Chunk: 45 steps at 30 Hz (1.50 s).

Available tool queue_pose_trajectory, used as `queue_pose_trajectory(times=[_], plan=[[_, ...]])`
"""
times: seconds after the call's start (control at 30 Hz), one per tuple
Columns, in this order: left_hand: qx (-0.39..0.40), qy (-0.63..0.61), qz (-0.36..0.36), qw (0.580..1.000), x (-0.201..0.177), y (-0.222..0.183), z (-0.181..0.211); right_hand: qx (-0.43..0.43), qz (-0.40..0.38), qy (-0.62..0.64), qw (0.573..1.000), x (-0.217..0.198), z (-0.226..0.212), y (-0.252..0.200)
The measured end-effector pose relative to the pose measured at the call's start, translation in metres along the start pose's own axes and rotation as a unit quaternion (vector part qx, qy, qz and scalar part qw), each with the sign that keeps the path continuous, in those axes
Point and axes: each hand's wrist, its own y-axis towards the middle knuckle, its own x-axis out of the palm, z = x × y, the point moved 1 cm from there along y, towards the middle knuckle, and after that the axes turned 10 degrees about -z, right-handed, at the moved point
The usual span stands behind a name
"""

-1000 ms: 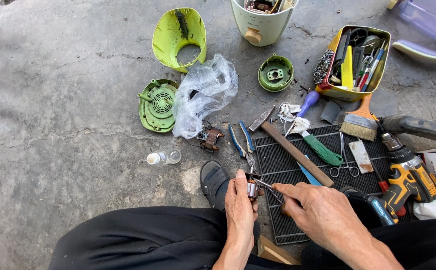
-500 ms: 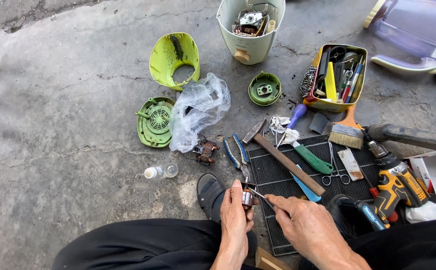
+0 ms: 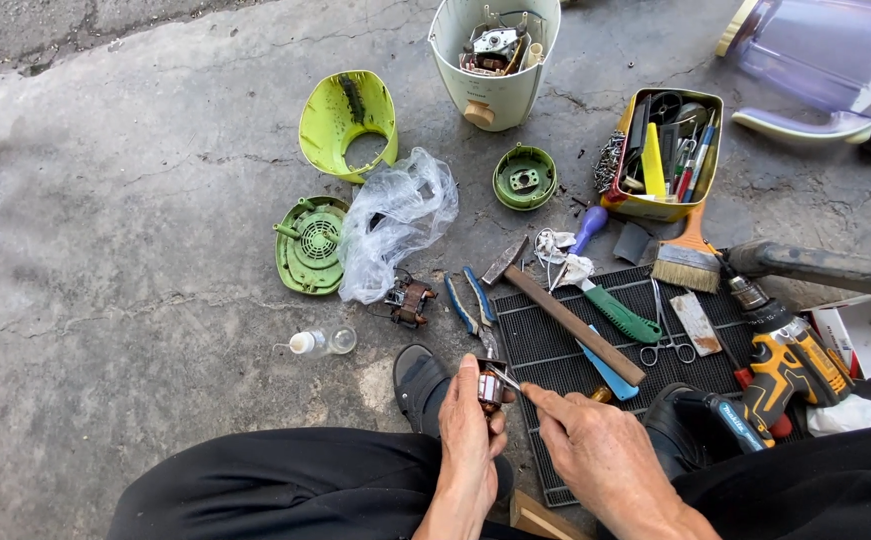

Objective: Repairing a small electric motor by inspecting components and using various hand tools to adjust parts.

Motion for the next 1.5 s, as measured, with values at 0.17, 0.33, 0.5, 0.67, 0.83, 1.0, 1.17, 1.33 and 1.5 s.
queue_pose_trajectory(times=[0.17,0.33,0.5,0.67,0.83,1.0,1.17,1.33,1.5], plan=[[-0.012,-0.004,0.0,1.0,0.007,-0.009,0.0,-0.004,0.005,-0.009,1.0,-0.005,-0.003,-0.005],[-0.01,0.012,0.055,0.998,0.005,-0.007,0.007,-0.007,0.107,0.075,0.991,-0.035,0.001,-0.021],[0.046,-0.04,-0.027,0.998,0.009,-0.01,0.009,0.165,0.052,0.164,0.971,-0.065,-0.011,-0.018],[0.059,-0.061,-0.064,0.994,0.013,-0.016,0.012,0.172,0.014,0.137,0.975,-0.043,0.005,0.001],[0.055,-0.072,-0.084,0.992,0.012,-0.016,0.01,0.146,-0.006,0.116,0.982,-0.029,0.015,0.008],[0.064,-0.08,-0.11,0.989,0.013,-0.015,0.01,0.154,-0.008,0.117,0.981,-0.034,0.01,0.006],[0.068,-0.07,-0.111,0.989,0.013,-0.012,0.008,0.15,-0.012,0.122,0.981,-0.034,0.008,0.005],[0.058,-0.056,-0.1,0.992,0.012,-0.007,0.006,0.151,-0.016,0.128,0.98,-0.033,0.009,0.006],[0.043,-0.073,-0.074,0.994,0.014,0.004,0.004,0.161,-0.026,0.139,0.977,-0.038,0.006,0.005]])
